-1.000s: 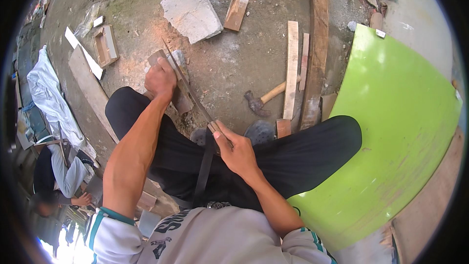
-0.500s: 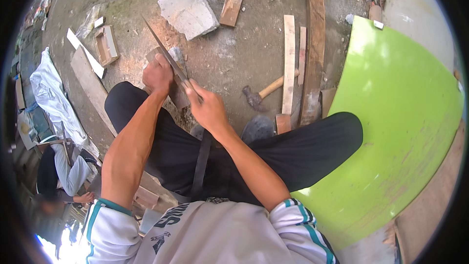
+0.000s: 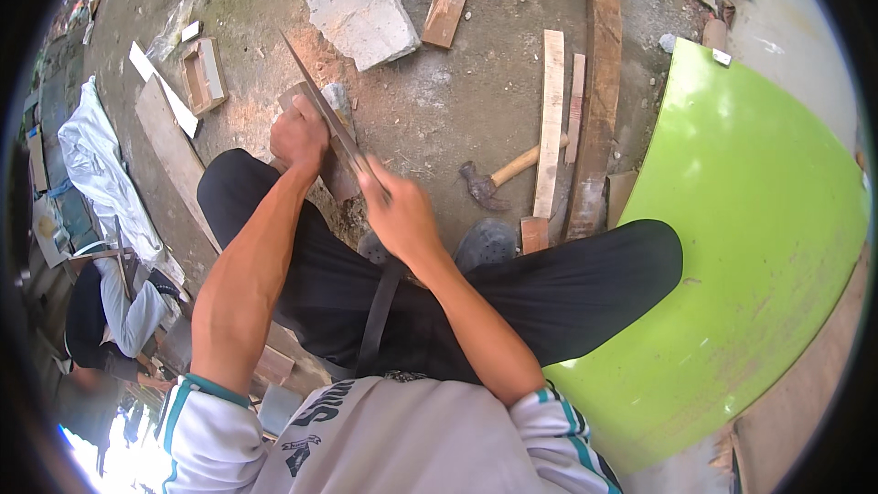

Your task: The person sits on the ground and uses a hand saw to sand a small piece of wood. They repeatedly rub the saw blade against the wood surface, occasionally pausing to inspect the piece before continuing.

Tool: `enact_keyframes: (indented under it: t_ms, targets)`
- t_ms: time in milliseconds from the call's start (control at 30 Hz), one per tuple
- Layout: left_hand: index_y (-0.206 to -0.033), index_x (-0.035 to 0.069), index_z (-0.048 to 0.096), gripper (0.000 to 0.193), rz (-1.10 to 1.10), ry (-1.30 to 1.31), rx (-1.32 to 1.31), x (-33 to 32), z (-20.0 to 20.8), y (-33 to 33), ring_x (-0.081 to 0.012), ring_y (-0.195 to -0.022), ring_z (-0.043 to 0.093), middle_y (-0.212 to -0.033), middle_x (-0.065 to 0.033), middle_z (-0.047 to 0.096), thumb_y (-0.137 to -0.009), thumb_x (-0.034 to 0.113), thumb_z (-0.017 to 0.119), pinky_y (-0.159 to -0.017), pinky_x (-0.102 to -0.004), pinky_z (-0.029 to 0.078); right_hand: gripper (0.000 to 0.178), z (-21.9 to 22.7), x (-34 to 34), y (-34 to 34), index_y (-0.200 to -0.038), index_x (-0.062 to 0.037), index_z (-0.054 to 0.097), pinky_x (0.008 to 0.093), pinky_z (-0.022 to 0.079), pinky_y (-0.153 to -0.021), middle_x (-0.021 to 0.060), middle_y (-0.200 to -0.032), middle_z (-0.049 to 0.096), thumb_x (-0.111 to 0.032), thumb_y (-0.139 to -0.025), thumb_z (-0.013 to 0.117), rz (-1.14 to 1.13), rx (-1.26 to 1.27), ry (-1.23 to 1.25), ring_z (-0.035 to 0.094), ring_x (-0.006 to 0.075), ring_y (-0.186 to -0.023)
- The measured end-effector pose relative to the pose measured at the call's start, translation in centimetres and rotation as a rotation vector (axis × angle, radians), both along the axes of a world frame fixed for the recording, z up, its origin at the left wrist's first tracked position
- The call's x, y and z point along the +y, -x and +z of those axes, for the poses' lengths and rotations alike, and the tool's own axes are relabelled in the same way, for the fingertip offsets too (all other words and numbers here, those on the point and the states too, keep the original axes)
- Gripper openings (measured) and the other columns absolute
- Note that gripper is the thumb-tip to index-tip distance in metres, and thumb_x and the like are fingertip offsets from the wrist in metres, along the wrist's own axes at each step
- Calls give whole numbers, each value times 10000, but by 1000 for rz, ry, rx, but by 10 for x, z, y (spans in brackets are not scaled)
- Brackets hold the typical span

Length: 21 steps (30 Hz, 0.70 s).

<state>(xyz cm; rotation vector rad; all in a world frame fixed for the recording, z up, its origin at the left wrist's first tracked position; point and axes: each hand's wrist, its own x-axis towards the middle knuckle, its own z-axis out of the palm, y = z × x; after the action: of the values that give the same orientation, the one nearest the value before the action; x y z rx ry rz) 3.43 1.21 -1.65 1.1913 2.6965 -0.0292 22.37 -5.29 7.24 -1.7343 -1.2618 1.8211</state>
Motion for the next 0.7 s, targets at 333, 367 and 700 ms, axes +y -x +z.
enact_keyframes:
  t_ms: [333,367,700]
  targets:
    - [-833,-14,755,602,-32,13,-18,-1,4,-3,-469,-833,691,-866,-272,715,-1002,413,366,-812,-532,525,468,-6,5,-2,-1378,-1,600,369,537,-816,289,-1008,717,-338,-1060,543,25,3,-54,743,260,-928]
    - [-832,-14,755,603,-22,4,-25,-3,2,-4,-471,-834,691,-867,-273,714,-1001,414,366,-813,-534,525,468,4,-15,-14,-1378,1,599,366,537,-813,289,-1007,717,-338,-1060,543,14,-7,-77,743,258,-924]
    - [-804,-18,752,597,-38,-19,-27,5,4,-8,-466,-811,694,-842,-277,709,-1002,403,377,-795,-538,528,461,-7,21,4,-1355,56,593,347,547,-845,265,-1114,725,-294,-1057,560,55,-55,-28,743,245,-1004]
